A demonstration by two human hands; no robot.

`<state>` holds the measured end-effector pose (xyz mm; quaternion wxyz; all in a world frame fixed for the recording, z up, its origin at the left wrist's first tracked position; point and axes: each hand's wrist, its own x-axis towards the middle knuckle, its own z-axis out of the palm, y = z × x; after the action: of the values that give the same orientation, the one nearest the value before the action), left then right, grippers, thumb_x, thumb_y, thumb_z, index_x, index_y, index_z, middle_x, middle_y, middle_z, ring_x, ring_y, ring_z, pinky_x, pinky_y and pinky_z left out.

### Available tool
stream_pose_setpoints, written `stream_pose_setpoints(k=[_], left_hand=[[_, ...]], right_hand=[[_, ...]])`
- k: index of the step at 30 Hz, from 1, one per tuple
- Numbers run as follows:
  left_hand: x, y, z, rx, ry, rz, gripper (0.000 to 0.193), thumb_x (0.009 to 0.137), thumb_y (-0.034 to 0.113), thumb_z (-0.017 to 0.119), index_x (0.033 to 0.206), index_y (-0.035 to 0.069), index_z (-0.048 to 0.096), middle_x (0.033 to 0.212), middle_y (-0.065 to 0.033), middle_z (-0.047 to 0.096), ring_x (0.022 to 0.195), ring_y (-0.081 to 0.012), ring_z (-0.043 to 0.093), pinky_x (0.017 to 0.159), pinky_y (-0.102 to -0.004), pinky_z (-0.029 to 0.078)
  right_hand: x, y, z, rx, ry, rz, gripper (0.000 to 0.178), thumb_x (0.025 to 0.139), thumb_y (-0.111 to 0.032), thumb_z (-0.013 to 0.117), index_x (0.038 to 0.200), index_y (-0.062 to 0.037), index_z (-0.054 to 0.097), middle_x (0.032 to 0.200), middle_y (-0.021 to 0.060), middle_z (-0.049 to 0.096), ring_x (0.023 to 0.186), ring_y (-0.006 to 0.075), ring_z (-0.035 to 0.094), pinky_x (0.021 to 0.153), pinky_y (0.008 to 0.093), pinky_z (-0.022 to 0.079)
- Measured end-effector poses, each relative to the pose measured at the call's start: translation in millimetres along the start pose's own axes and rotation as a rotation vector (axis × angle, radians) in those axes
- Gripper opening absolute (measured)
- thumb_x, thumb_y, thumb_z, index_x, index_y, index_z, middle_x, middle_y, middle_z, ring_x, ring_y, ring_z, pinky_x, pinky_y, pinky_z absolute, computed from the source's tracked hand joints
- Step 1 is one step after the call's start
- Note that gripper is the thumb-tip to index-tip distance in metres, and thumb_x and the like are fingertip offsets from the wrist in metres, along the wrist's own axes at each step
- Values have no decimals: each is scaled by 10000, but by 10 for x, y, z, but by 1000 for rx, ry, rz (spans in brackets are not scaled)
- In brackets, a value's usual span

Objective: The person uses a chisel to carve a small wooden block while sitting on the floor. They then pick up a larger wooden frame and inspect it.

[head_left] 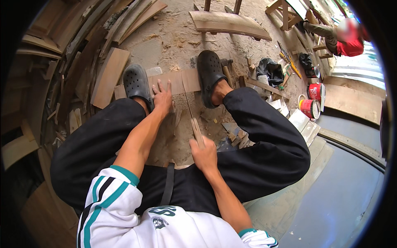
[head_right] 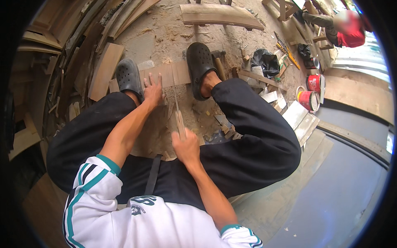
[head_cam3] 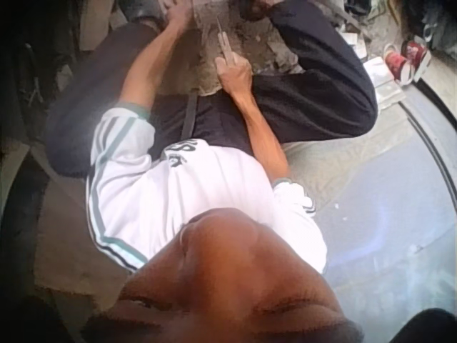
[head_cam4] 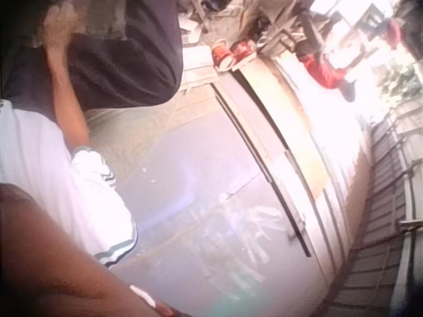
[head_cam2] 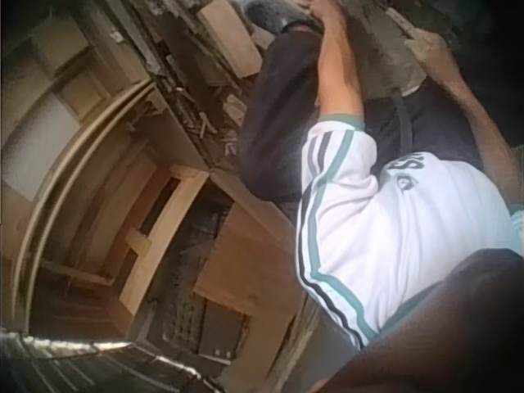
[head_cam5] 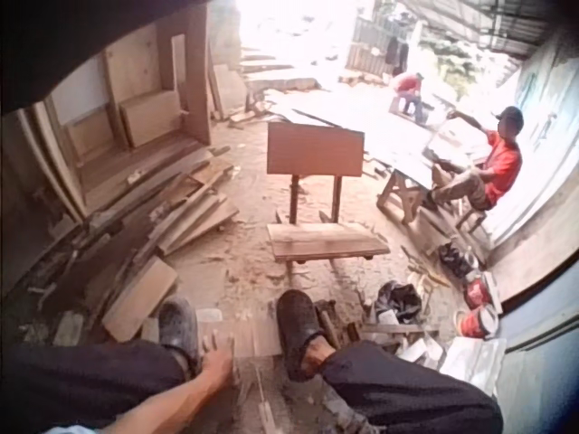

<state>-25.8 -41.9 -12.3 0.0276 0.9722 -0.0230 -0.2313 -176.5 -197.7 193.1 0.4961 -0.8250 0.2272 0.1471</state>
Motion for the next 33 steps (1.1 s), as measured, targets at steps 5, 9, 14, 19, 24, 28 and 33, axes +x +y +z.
stream_pose_setpoints(k=[5,9,14,19,24,28,33], left_hand=[[-50,84,107,1,1,-19,1116,727,367,815,1566,178,102,1576,-313,104,1387,-577,227,1010,-611,407],[-1,41,18,7,-38,-22,1113,741,374,802,1571,181,86,1581,-308,95,1391,-573,220,1021,-607,396],[-10,62,-41,41,-43,-35,1116,750,389,793,1574,190,68,1588,-300,71,1403,-566,203,1035,-603,386],[-1,53,-69,26,-77,-42,1125,748,385,796,1574,188,57,1594,-291,55,1416,-554,183,1049,-581,385],[-43,53,-154,8,-98,-37,1120,750,383,794,1574,191,60,1595,-287,57,1425,-539,179,1056,-567,385],[-76,91,-142,26,-80,-33,1116,753,390,793,1573,187,65,1595,-284,57,1423,-539,179,1047,-574,389],[-67,30,-88,1,-37,-36,1091,763,385,783,1573,190,79,1589,-290,88,1413,-546,205,1033,-585,394]], right_hand=[[413,202,252,1,26,-123,285,831,-222,563,731,43,585,701,274,586,661,454,593,620,474,462],[500,120,389,31,92,-110,260,828,-199,571,718,36,578,666,249,578,622,413,588,592,465,436],[-243,51,3,82,29,-51,370,933,-275,572,712,21,564,598,194,525,554,319,539,577,422,417],[298,161,309,65,73,-108,429,953,-370,555,781,19,614,631,186,584,608,310,604,588,407,444],[395,145,171,403,-115,235,493,978,-417,491,691,-21,552,568,34,489,499,149,466,486,301,361],[440,216,249,388,-103,271,510,989,-410,444,650,-36,519,534,20,458,459,123,435,458,281,342],[-129,132,65,100,-130,163,573,976,-415,385,686,34,593,587,200,558,616,379,580,641,464,426]])
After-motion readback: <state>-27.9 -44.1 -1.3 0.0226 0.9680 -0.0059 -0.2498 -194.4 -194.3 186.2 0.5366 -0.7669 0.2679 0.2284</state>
